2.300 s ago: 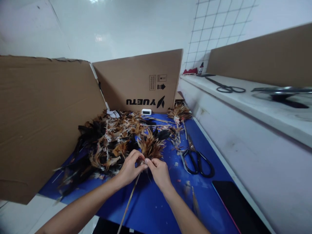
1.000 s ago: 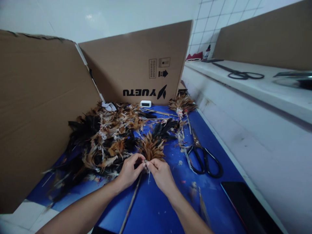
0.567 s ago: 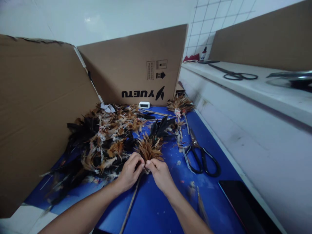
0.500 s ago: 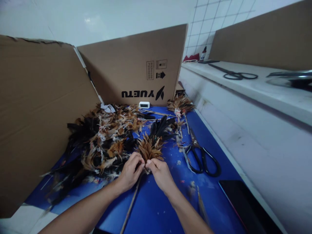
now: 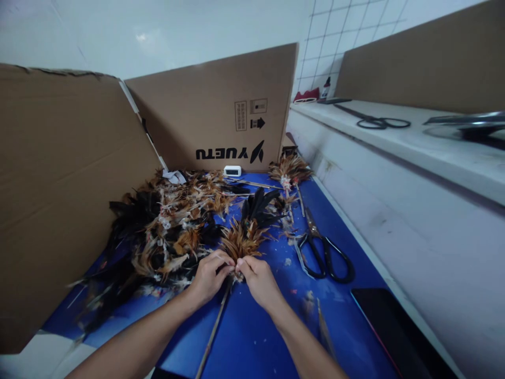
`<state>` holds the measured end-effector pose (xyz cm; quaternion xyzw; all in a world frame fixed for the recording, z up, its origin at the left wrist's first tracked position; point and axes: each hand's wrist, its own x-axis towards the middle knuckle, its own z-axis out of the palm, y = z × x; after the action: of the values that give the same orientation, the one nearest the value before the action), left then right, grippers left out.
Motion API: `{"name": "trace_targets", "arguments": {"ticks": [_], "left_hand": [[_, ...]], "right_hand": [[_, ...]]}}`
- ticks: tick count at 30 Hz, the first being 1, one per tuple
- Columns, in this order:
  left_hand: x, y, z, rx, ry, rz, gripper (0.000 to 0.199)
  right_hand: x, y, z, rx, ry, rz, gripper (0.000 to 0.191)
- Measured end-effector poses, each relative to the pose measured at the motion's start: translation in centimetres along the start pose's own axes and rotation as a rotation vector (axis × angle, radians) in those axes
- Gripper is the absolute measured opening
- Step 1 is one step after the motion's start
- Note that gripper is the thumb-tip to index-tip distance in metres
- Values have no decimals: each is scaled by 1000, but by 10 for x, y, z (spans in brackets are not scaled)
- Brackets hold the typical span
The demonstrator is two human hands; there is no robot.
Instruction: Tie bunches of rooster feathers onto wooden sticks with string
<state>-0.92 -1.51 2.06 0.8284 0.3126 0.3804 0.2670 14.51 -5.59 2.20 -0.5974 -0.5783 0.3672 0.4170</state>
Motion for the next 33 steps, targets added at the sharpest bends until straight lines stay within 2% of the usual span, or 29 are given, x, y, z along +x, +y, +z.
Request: {"name": "trace_targets", "arguments": {"ticks": [6, 12, 17, 25, 33], "left_hand": [[-1, -2, -1, -23, 44, 56, 18], [-2, -1, -5, 97, -16, 161, 19], [1, 0, -7, 40, -62, 208, 18], [2, -4, -4, -79, -14, 188, 18], [4, -7, -3, -8, -35, 132, 20]], "right_hand": [[-2, -1, 1, -31, -5, -5, 32], [-4, -3, 1, -117, -19, -49, 32], [-6, -8, -2, -132, -50, -43, 28], [-8, -7, -5, -129, -106, -44, 24], [-12, -13, -6, -198, -119, -82, 21]]}}
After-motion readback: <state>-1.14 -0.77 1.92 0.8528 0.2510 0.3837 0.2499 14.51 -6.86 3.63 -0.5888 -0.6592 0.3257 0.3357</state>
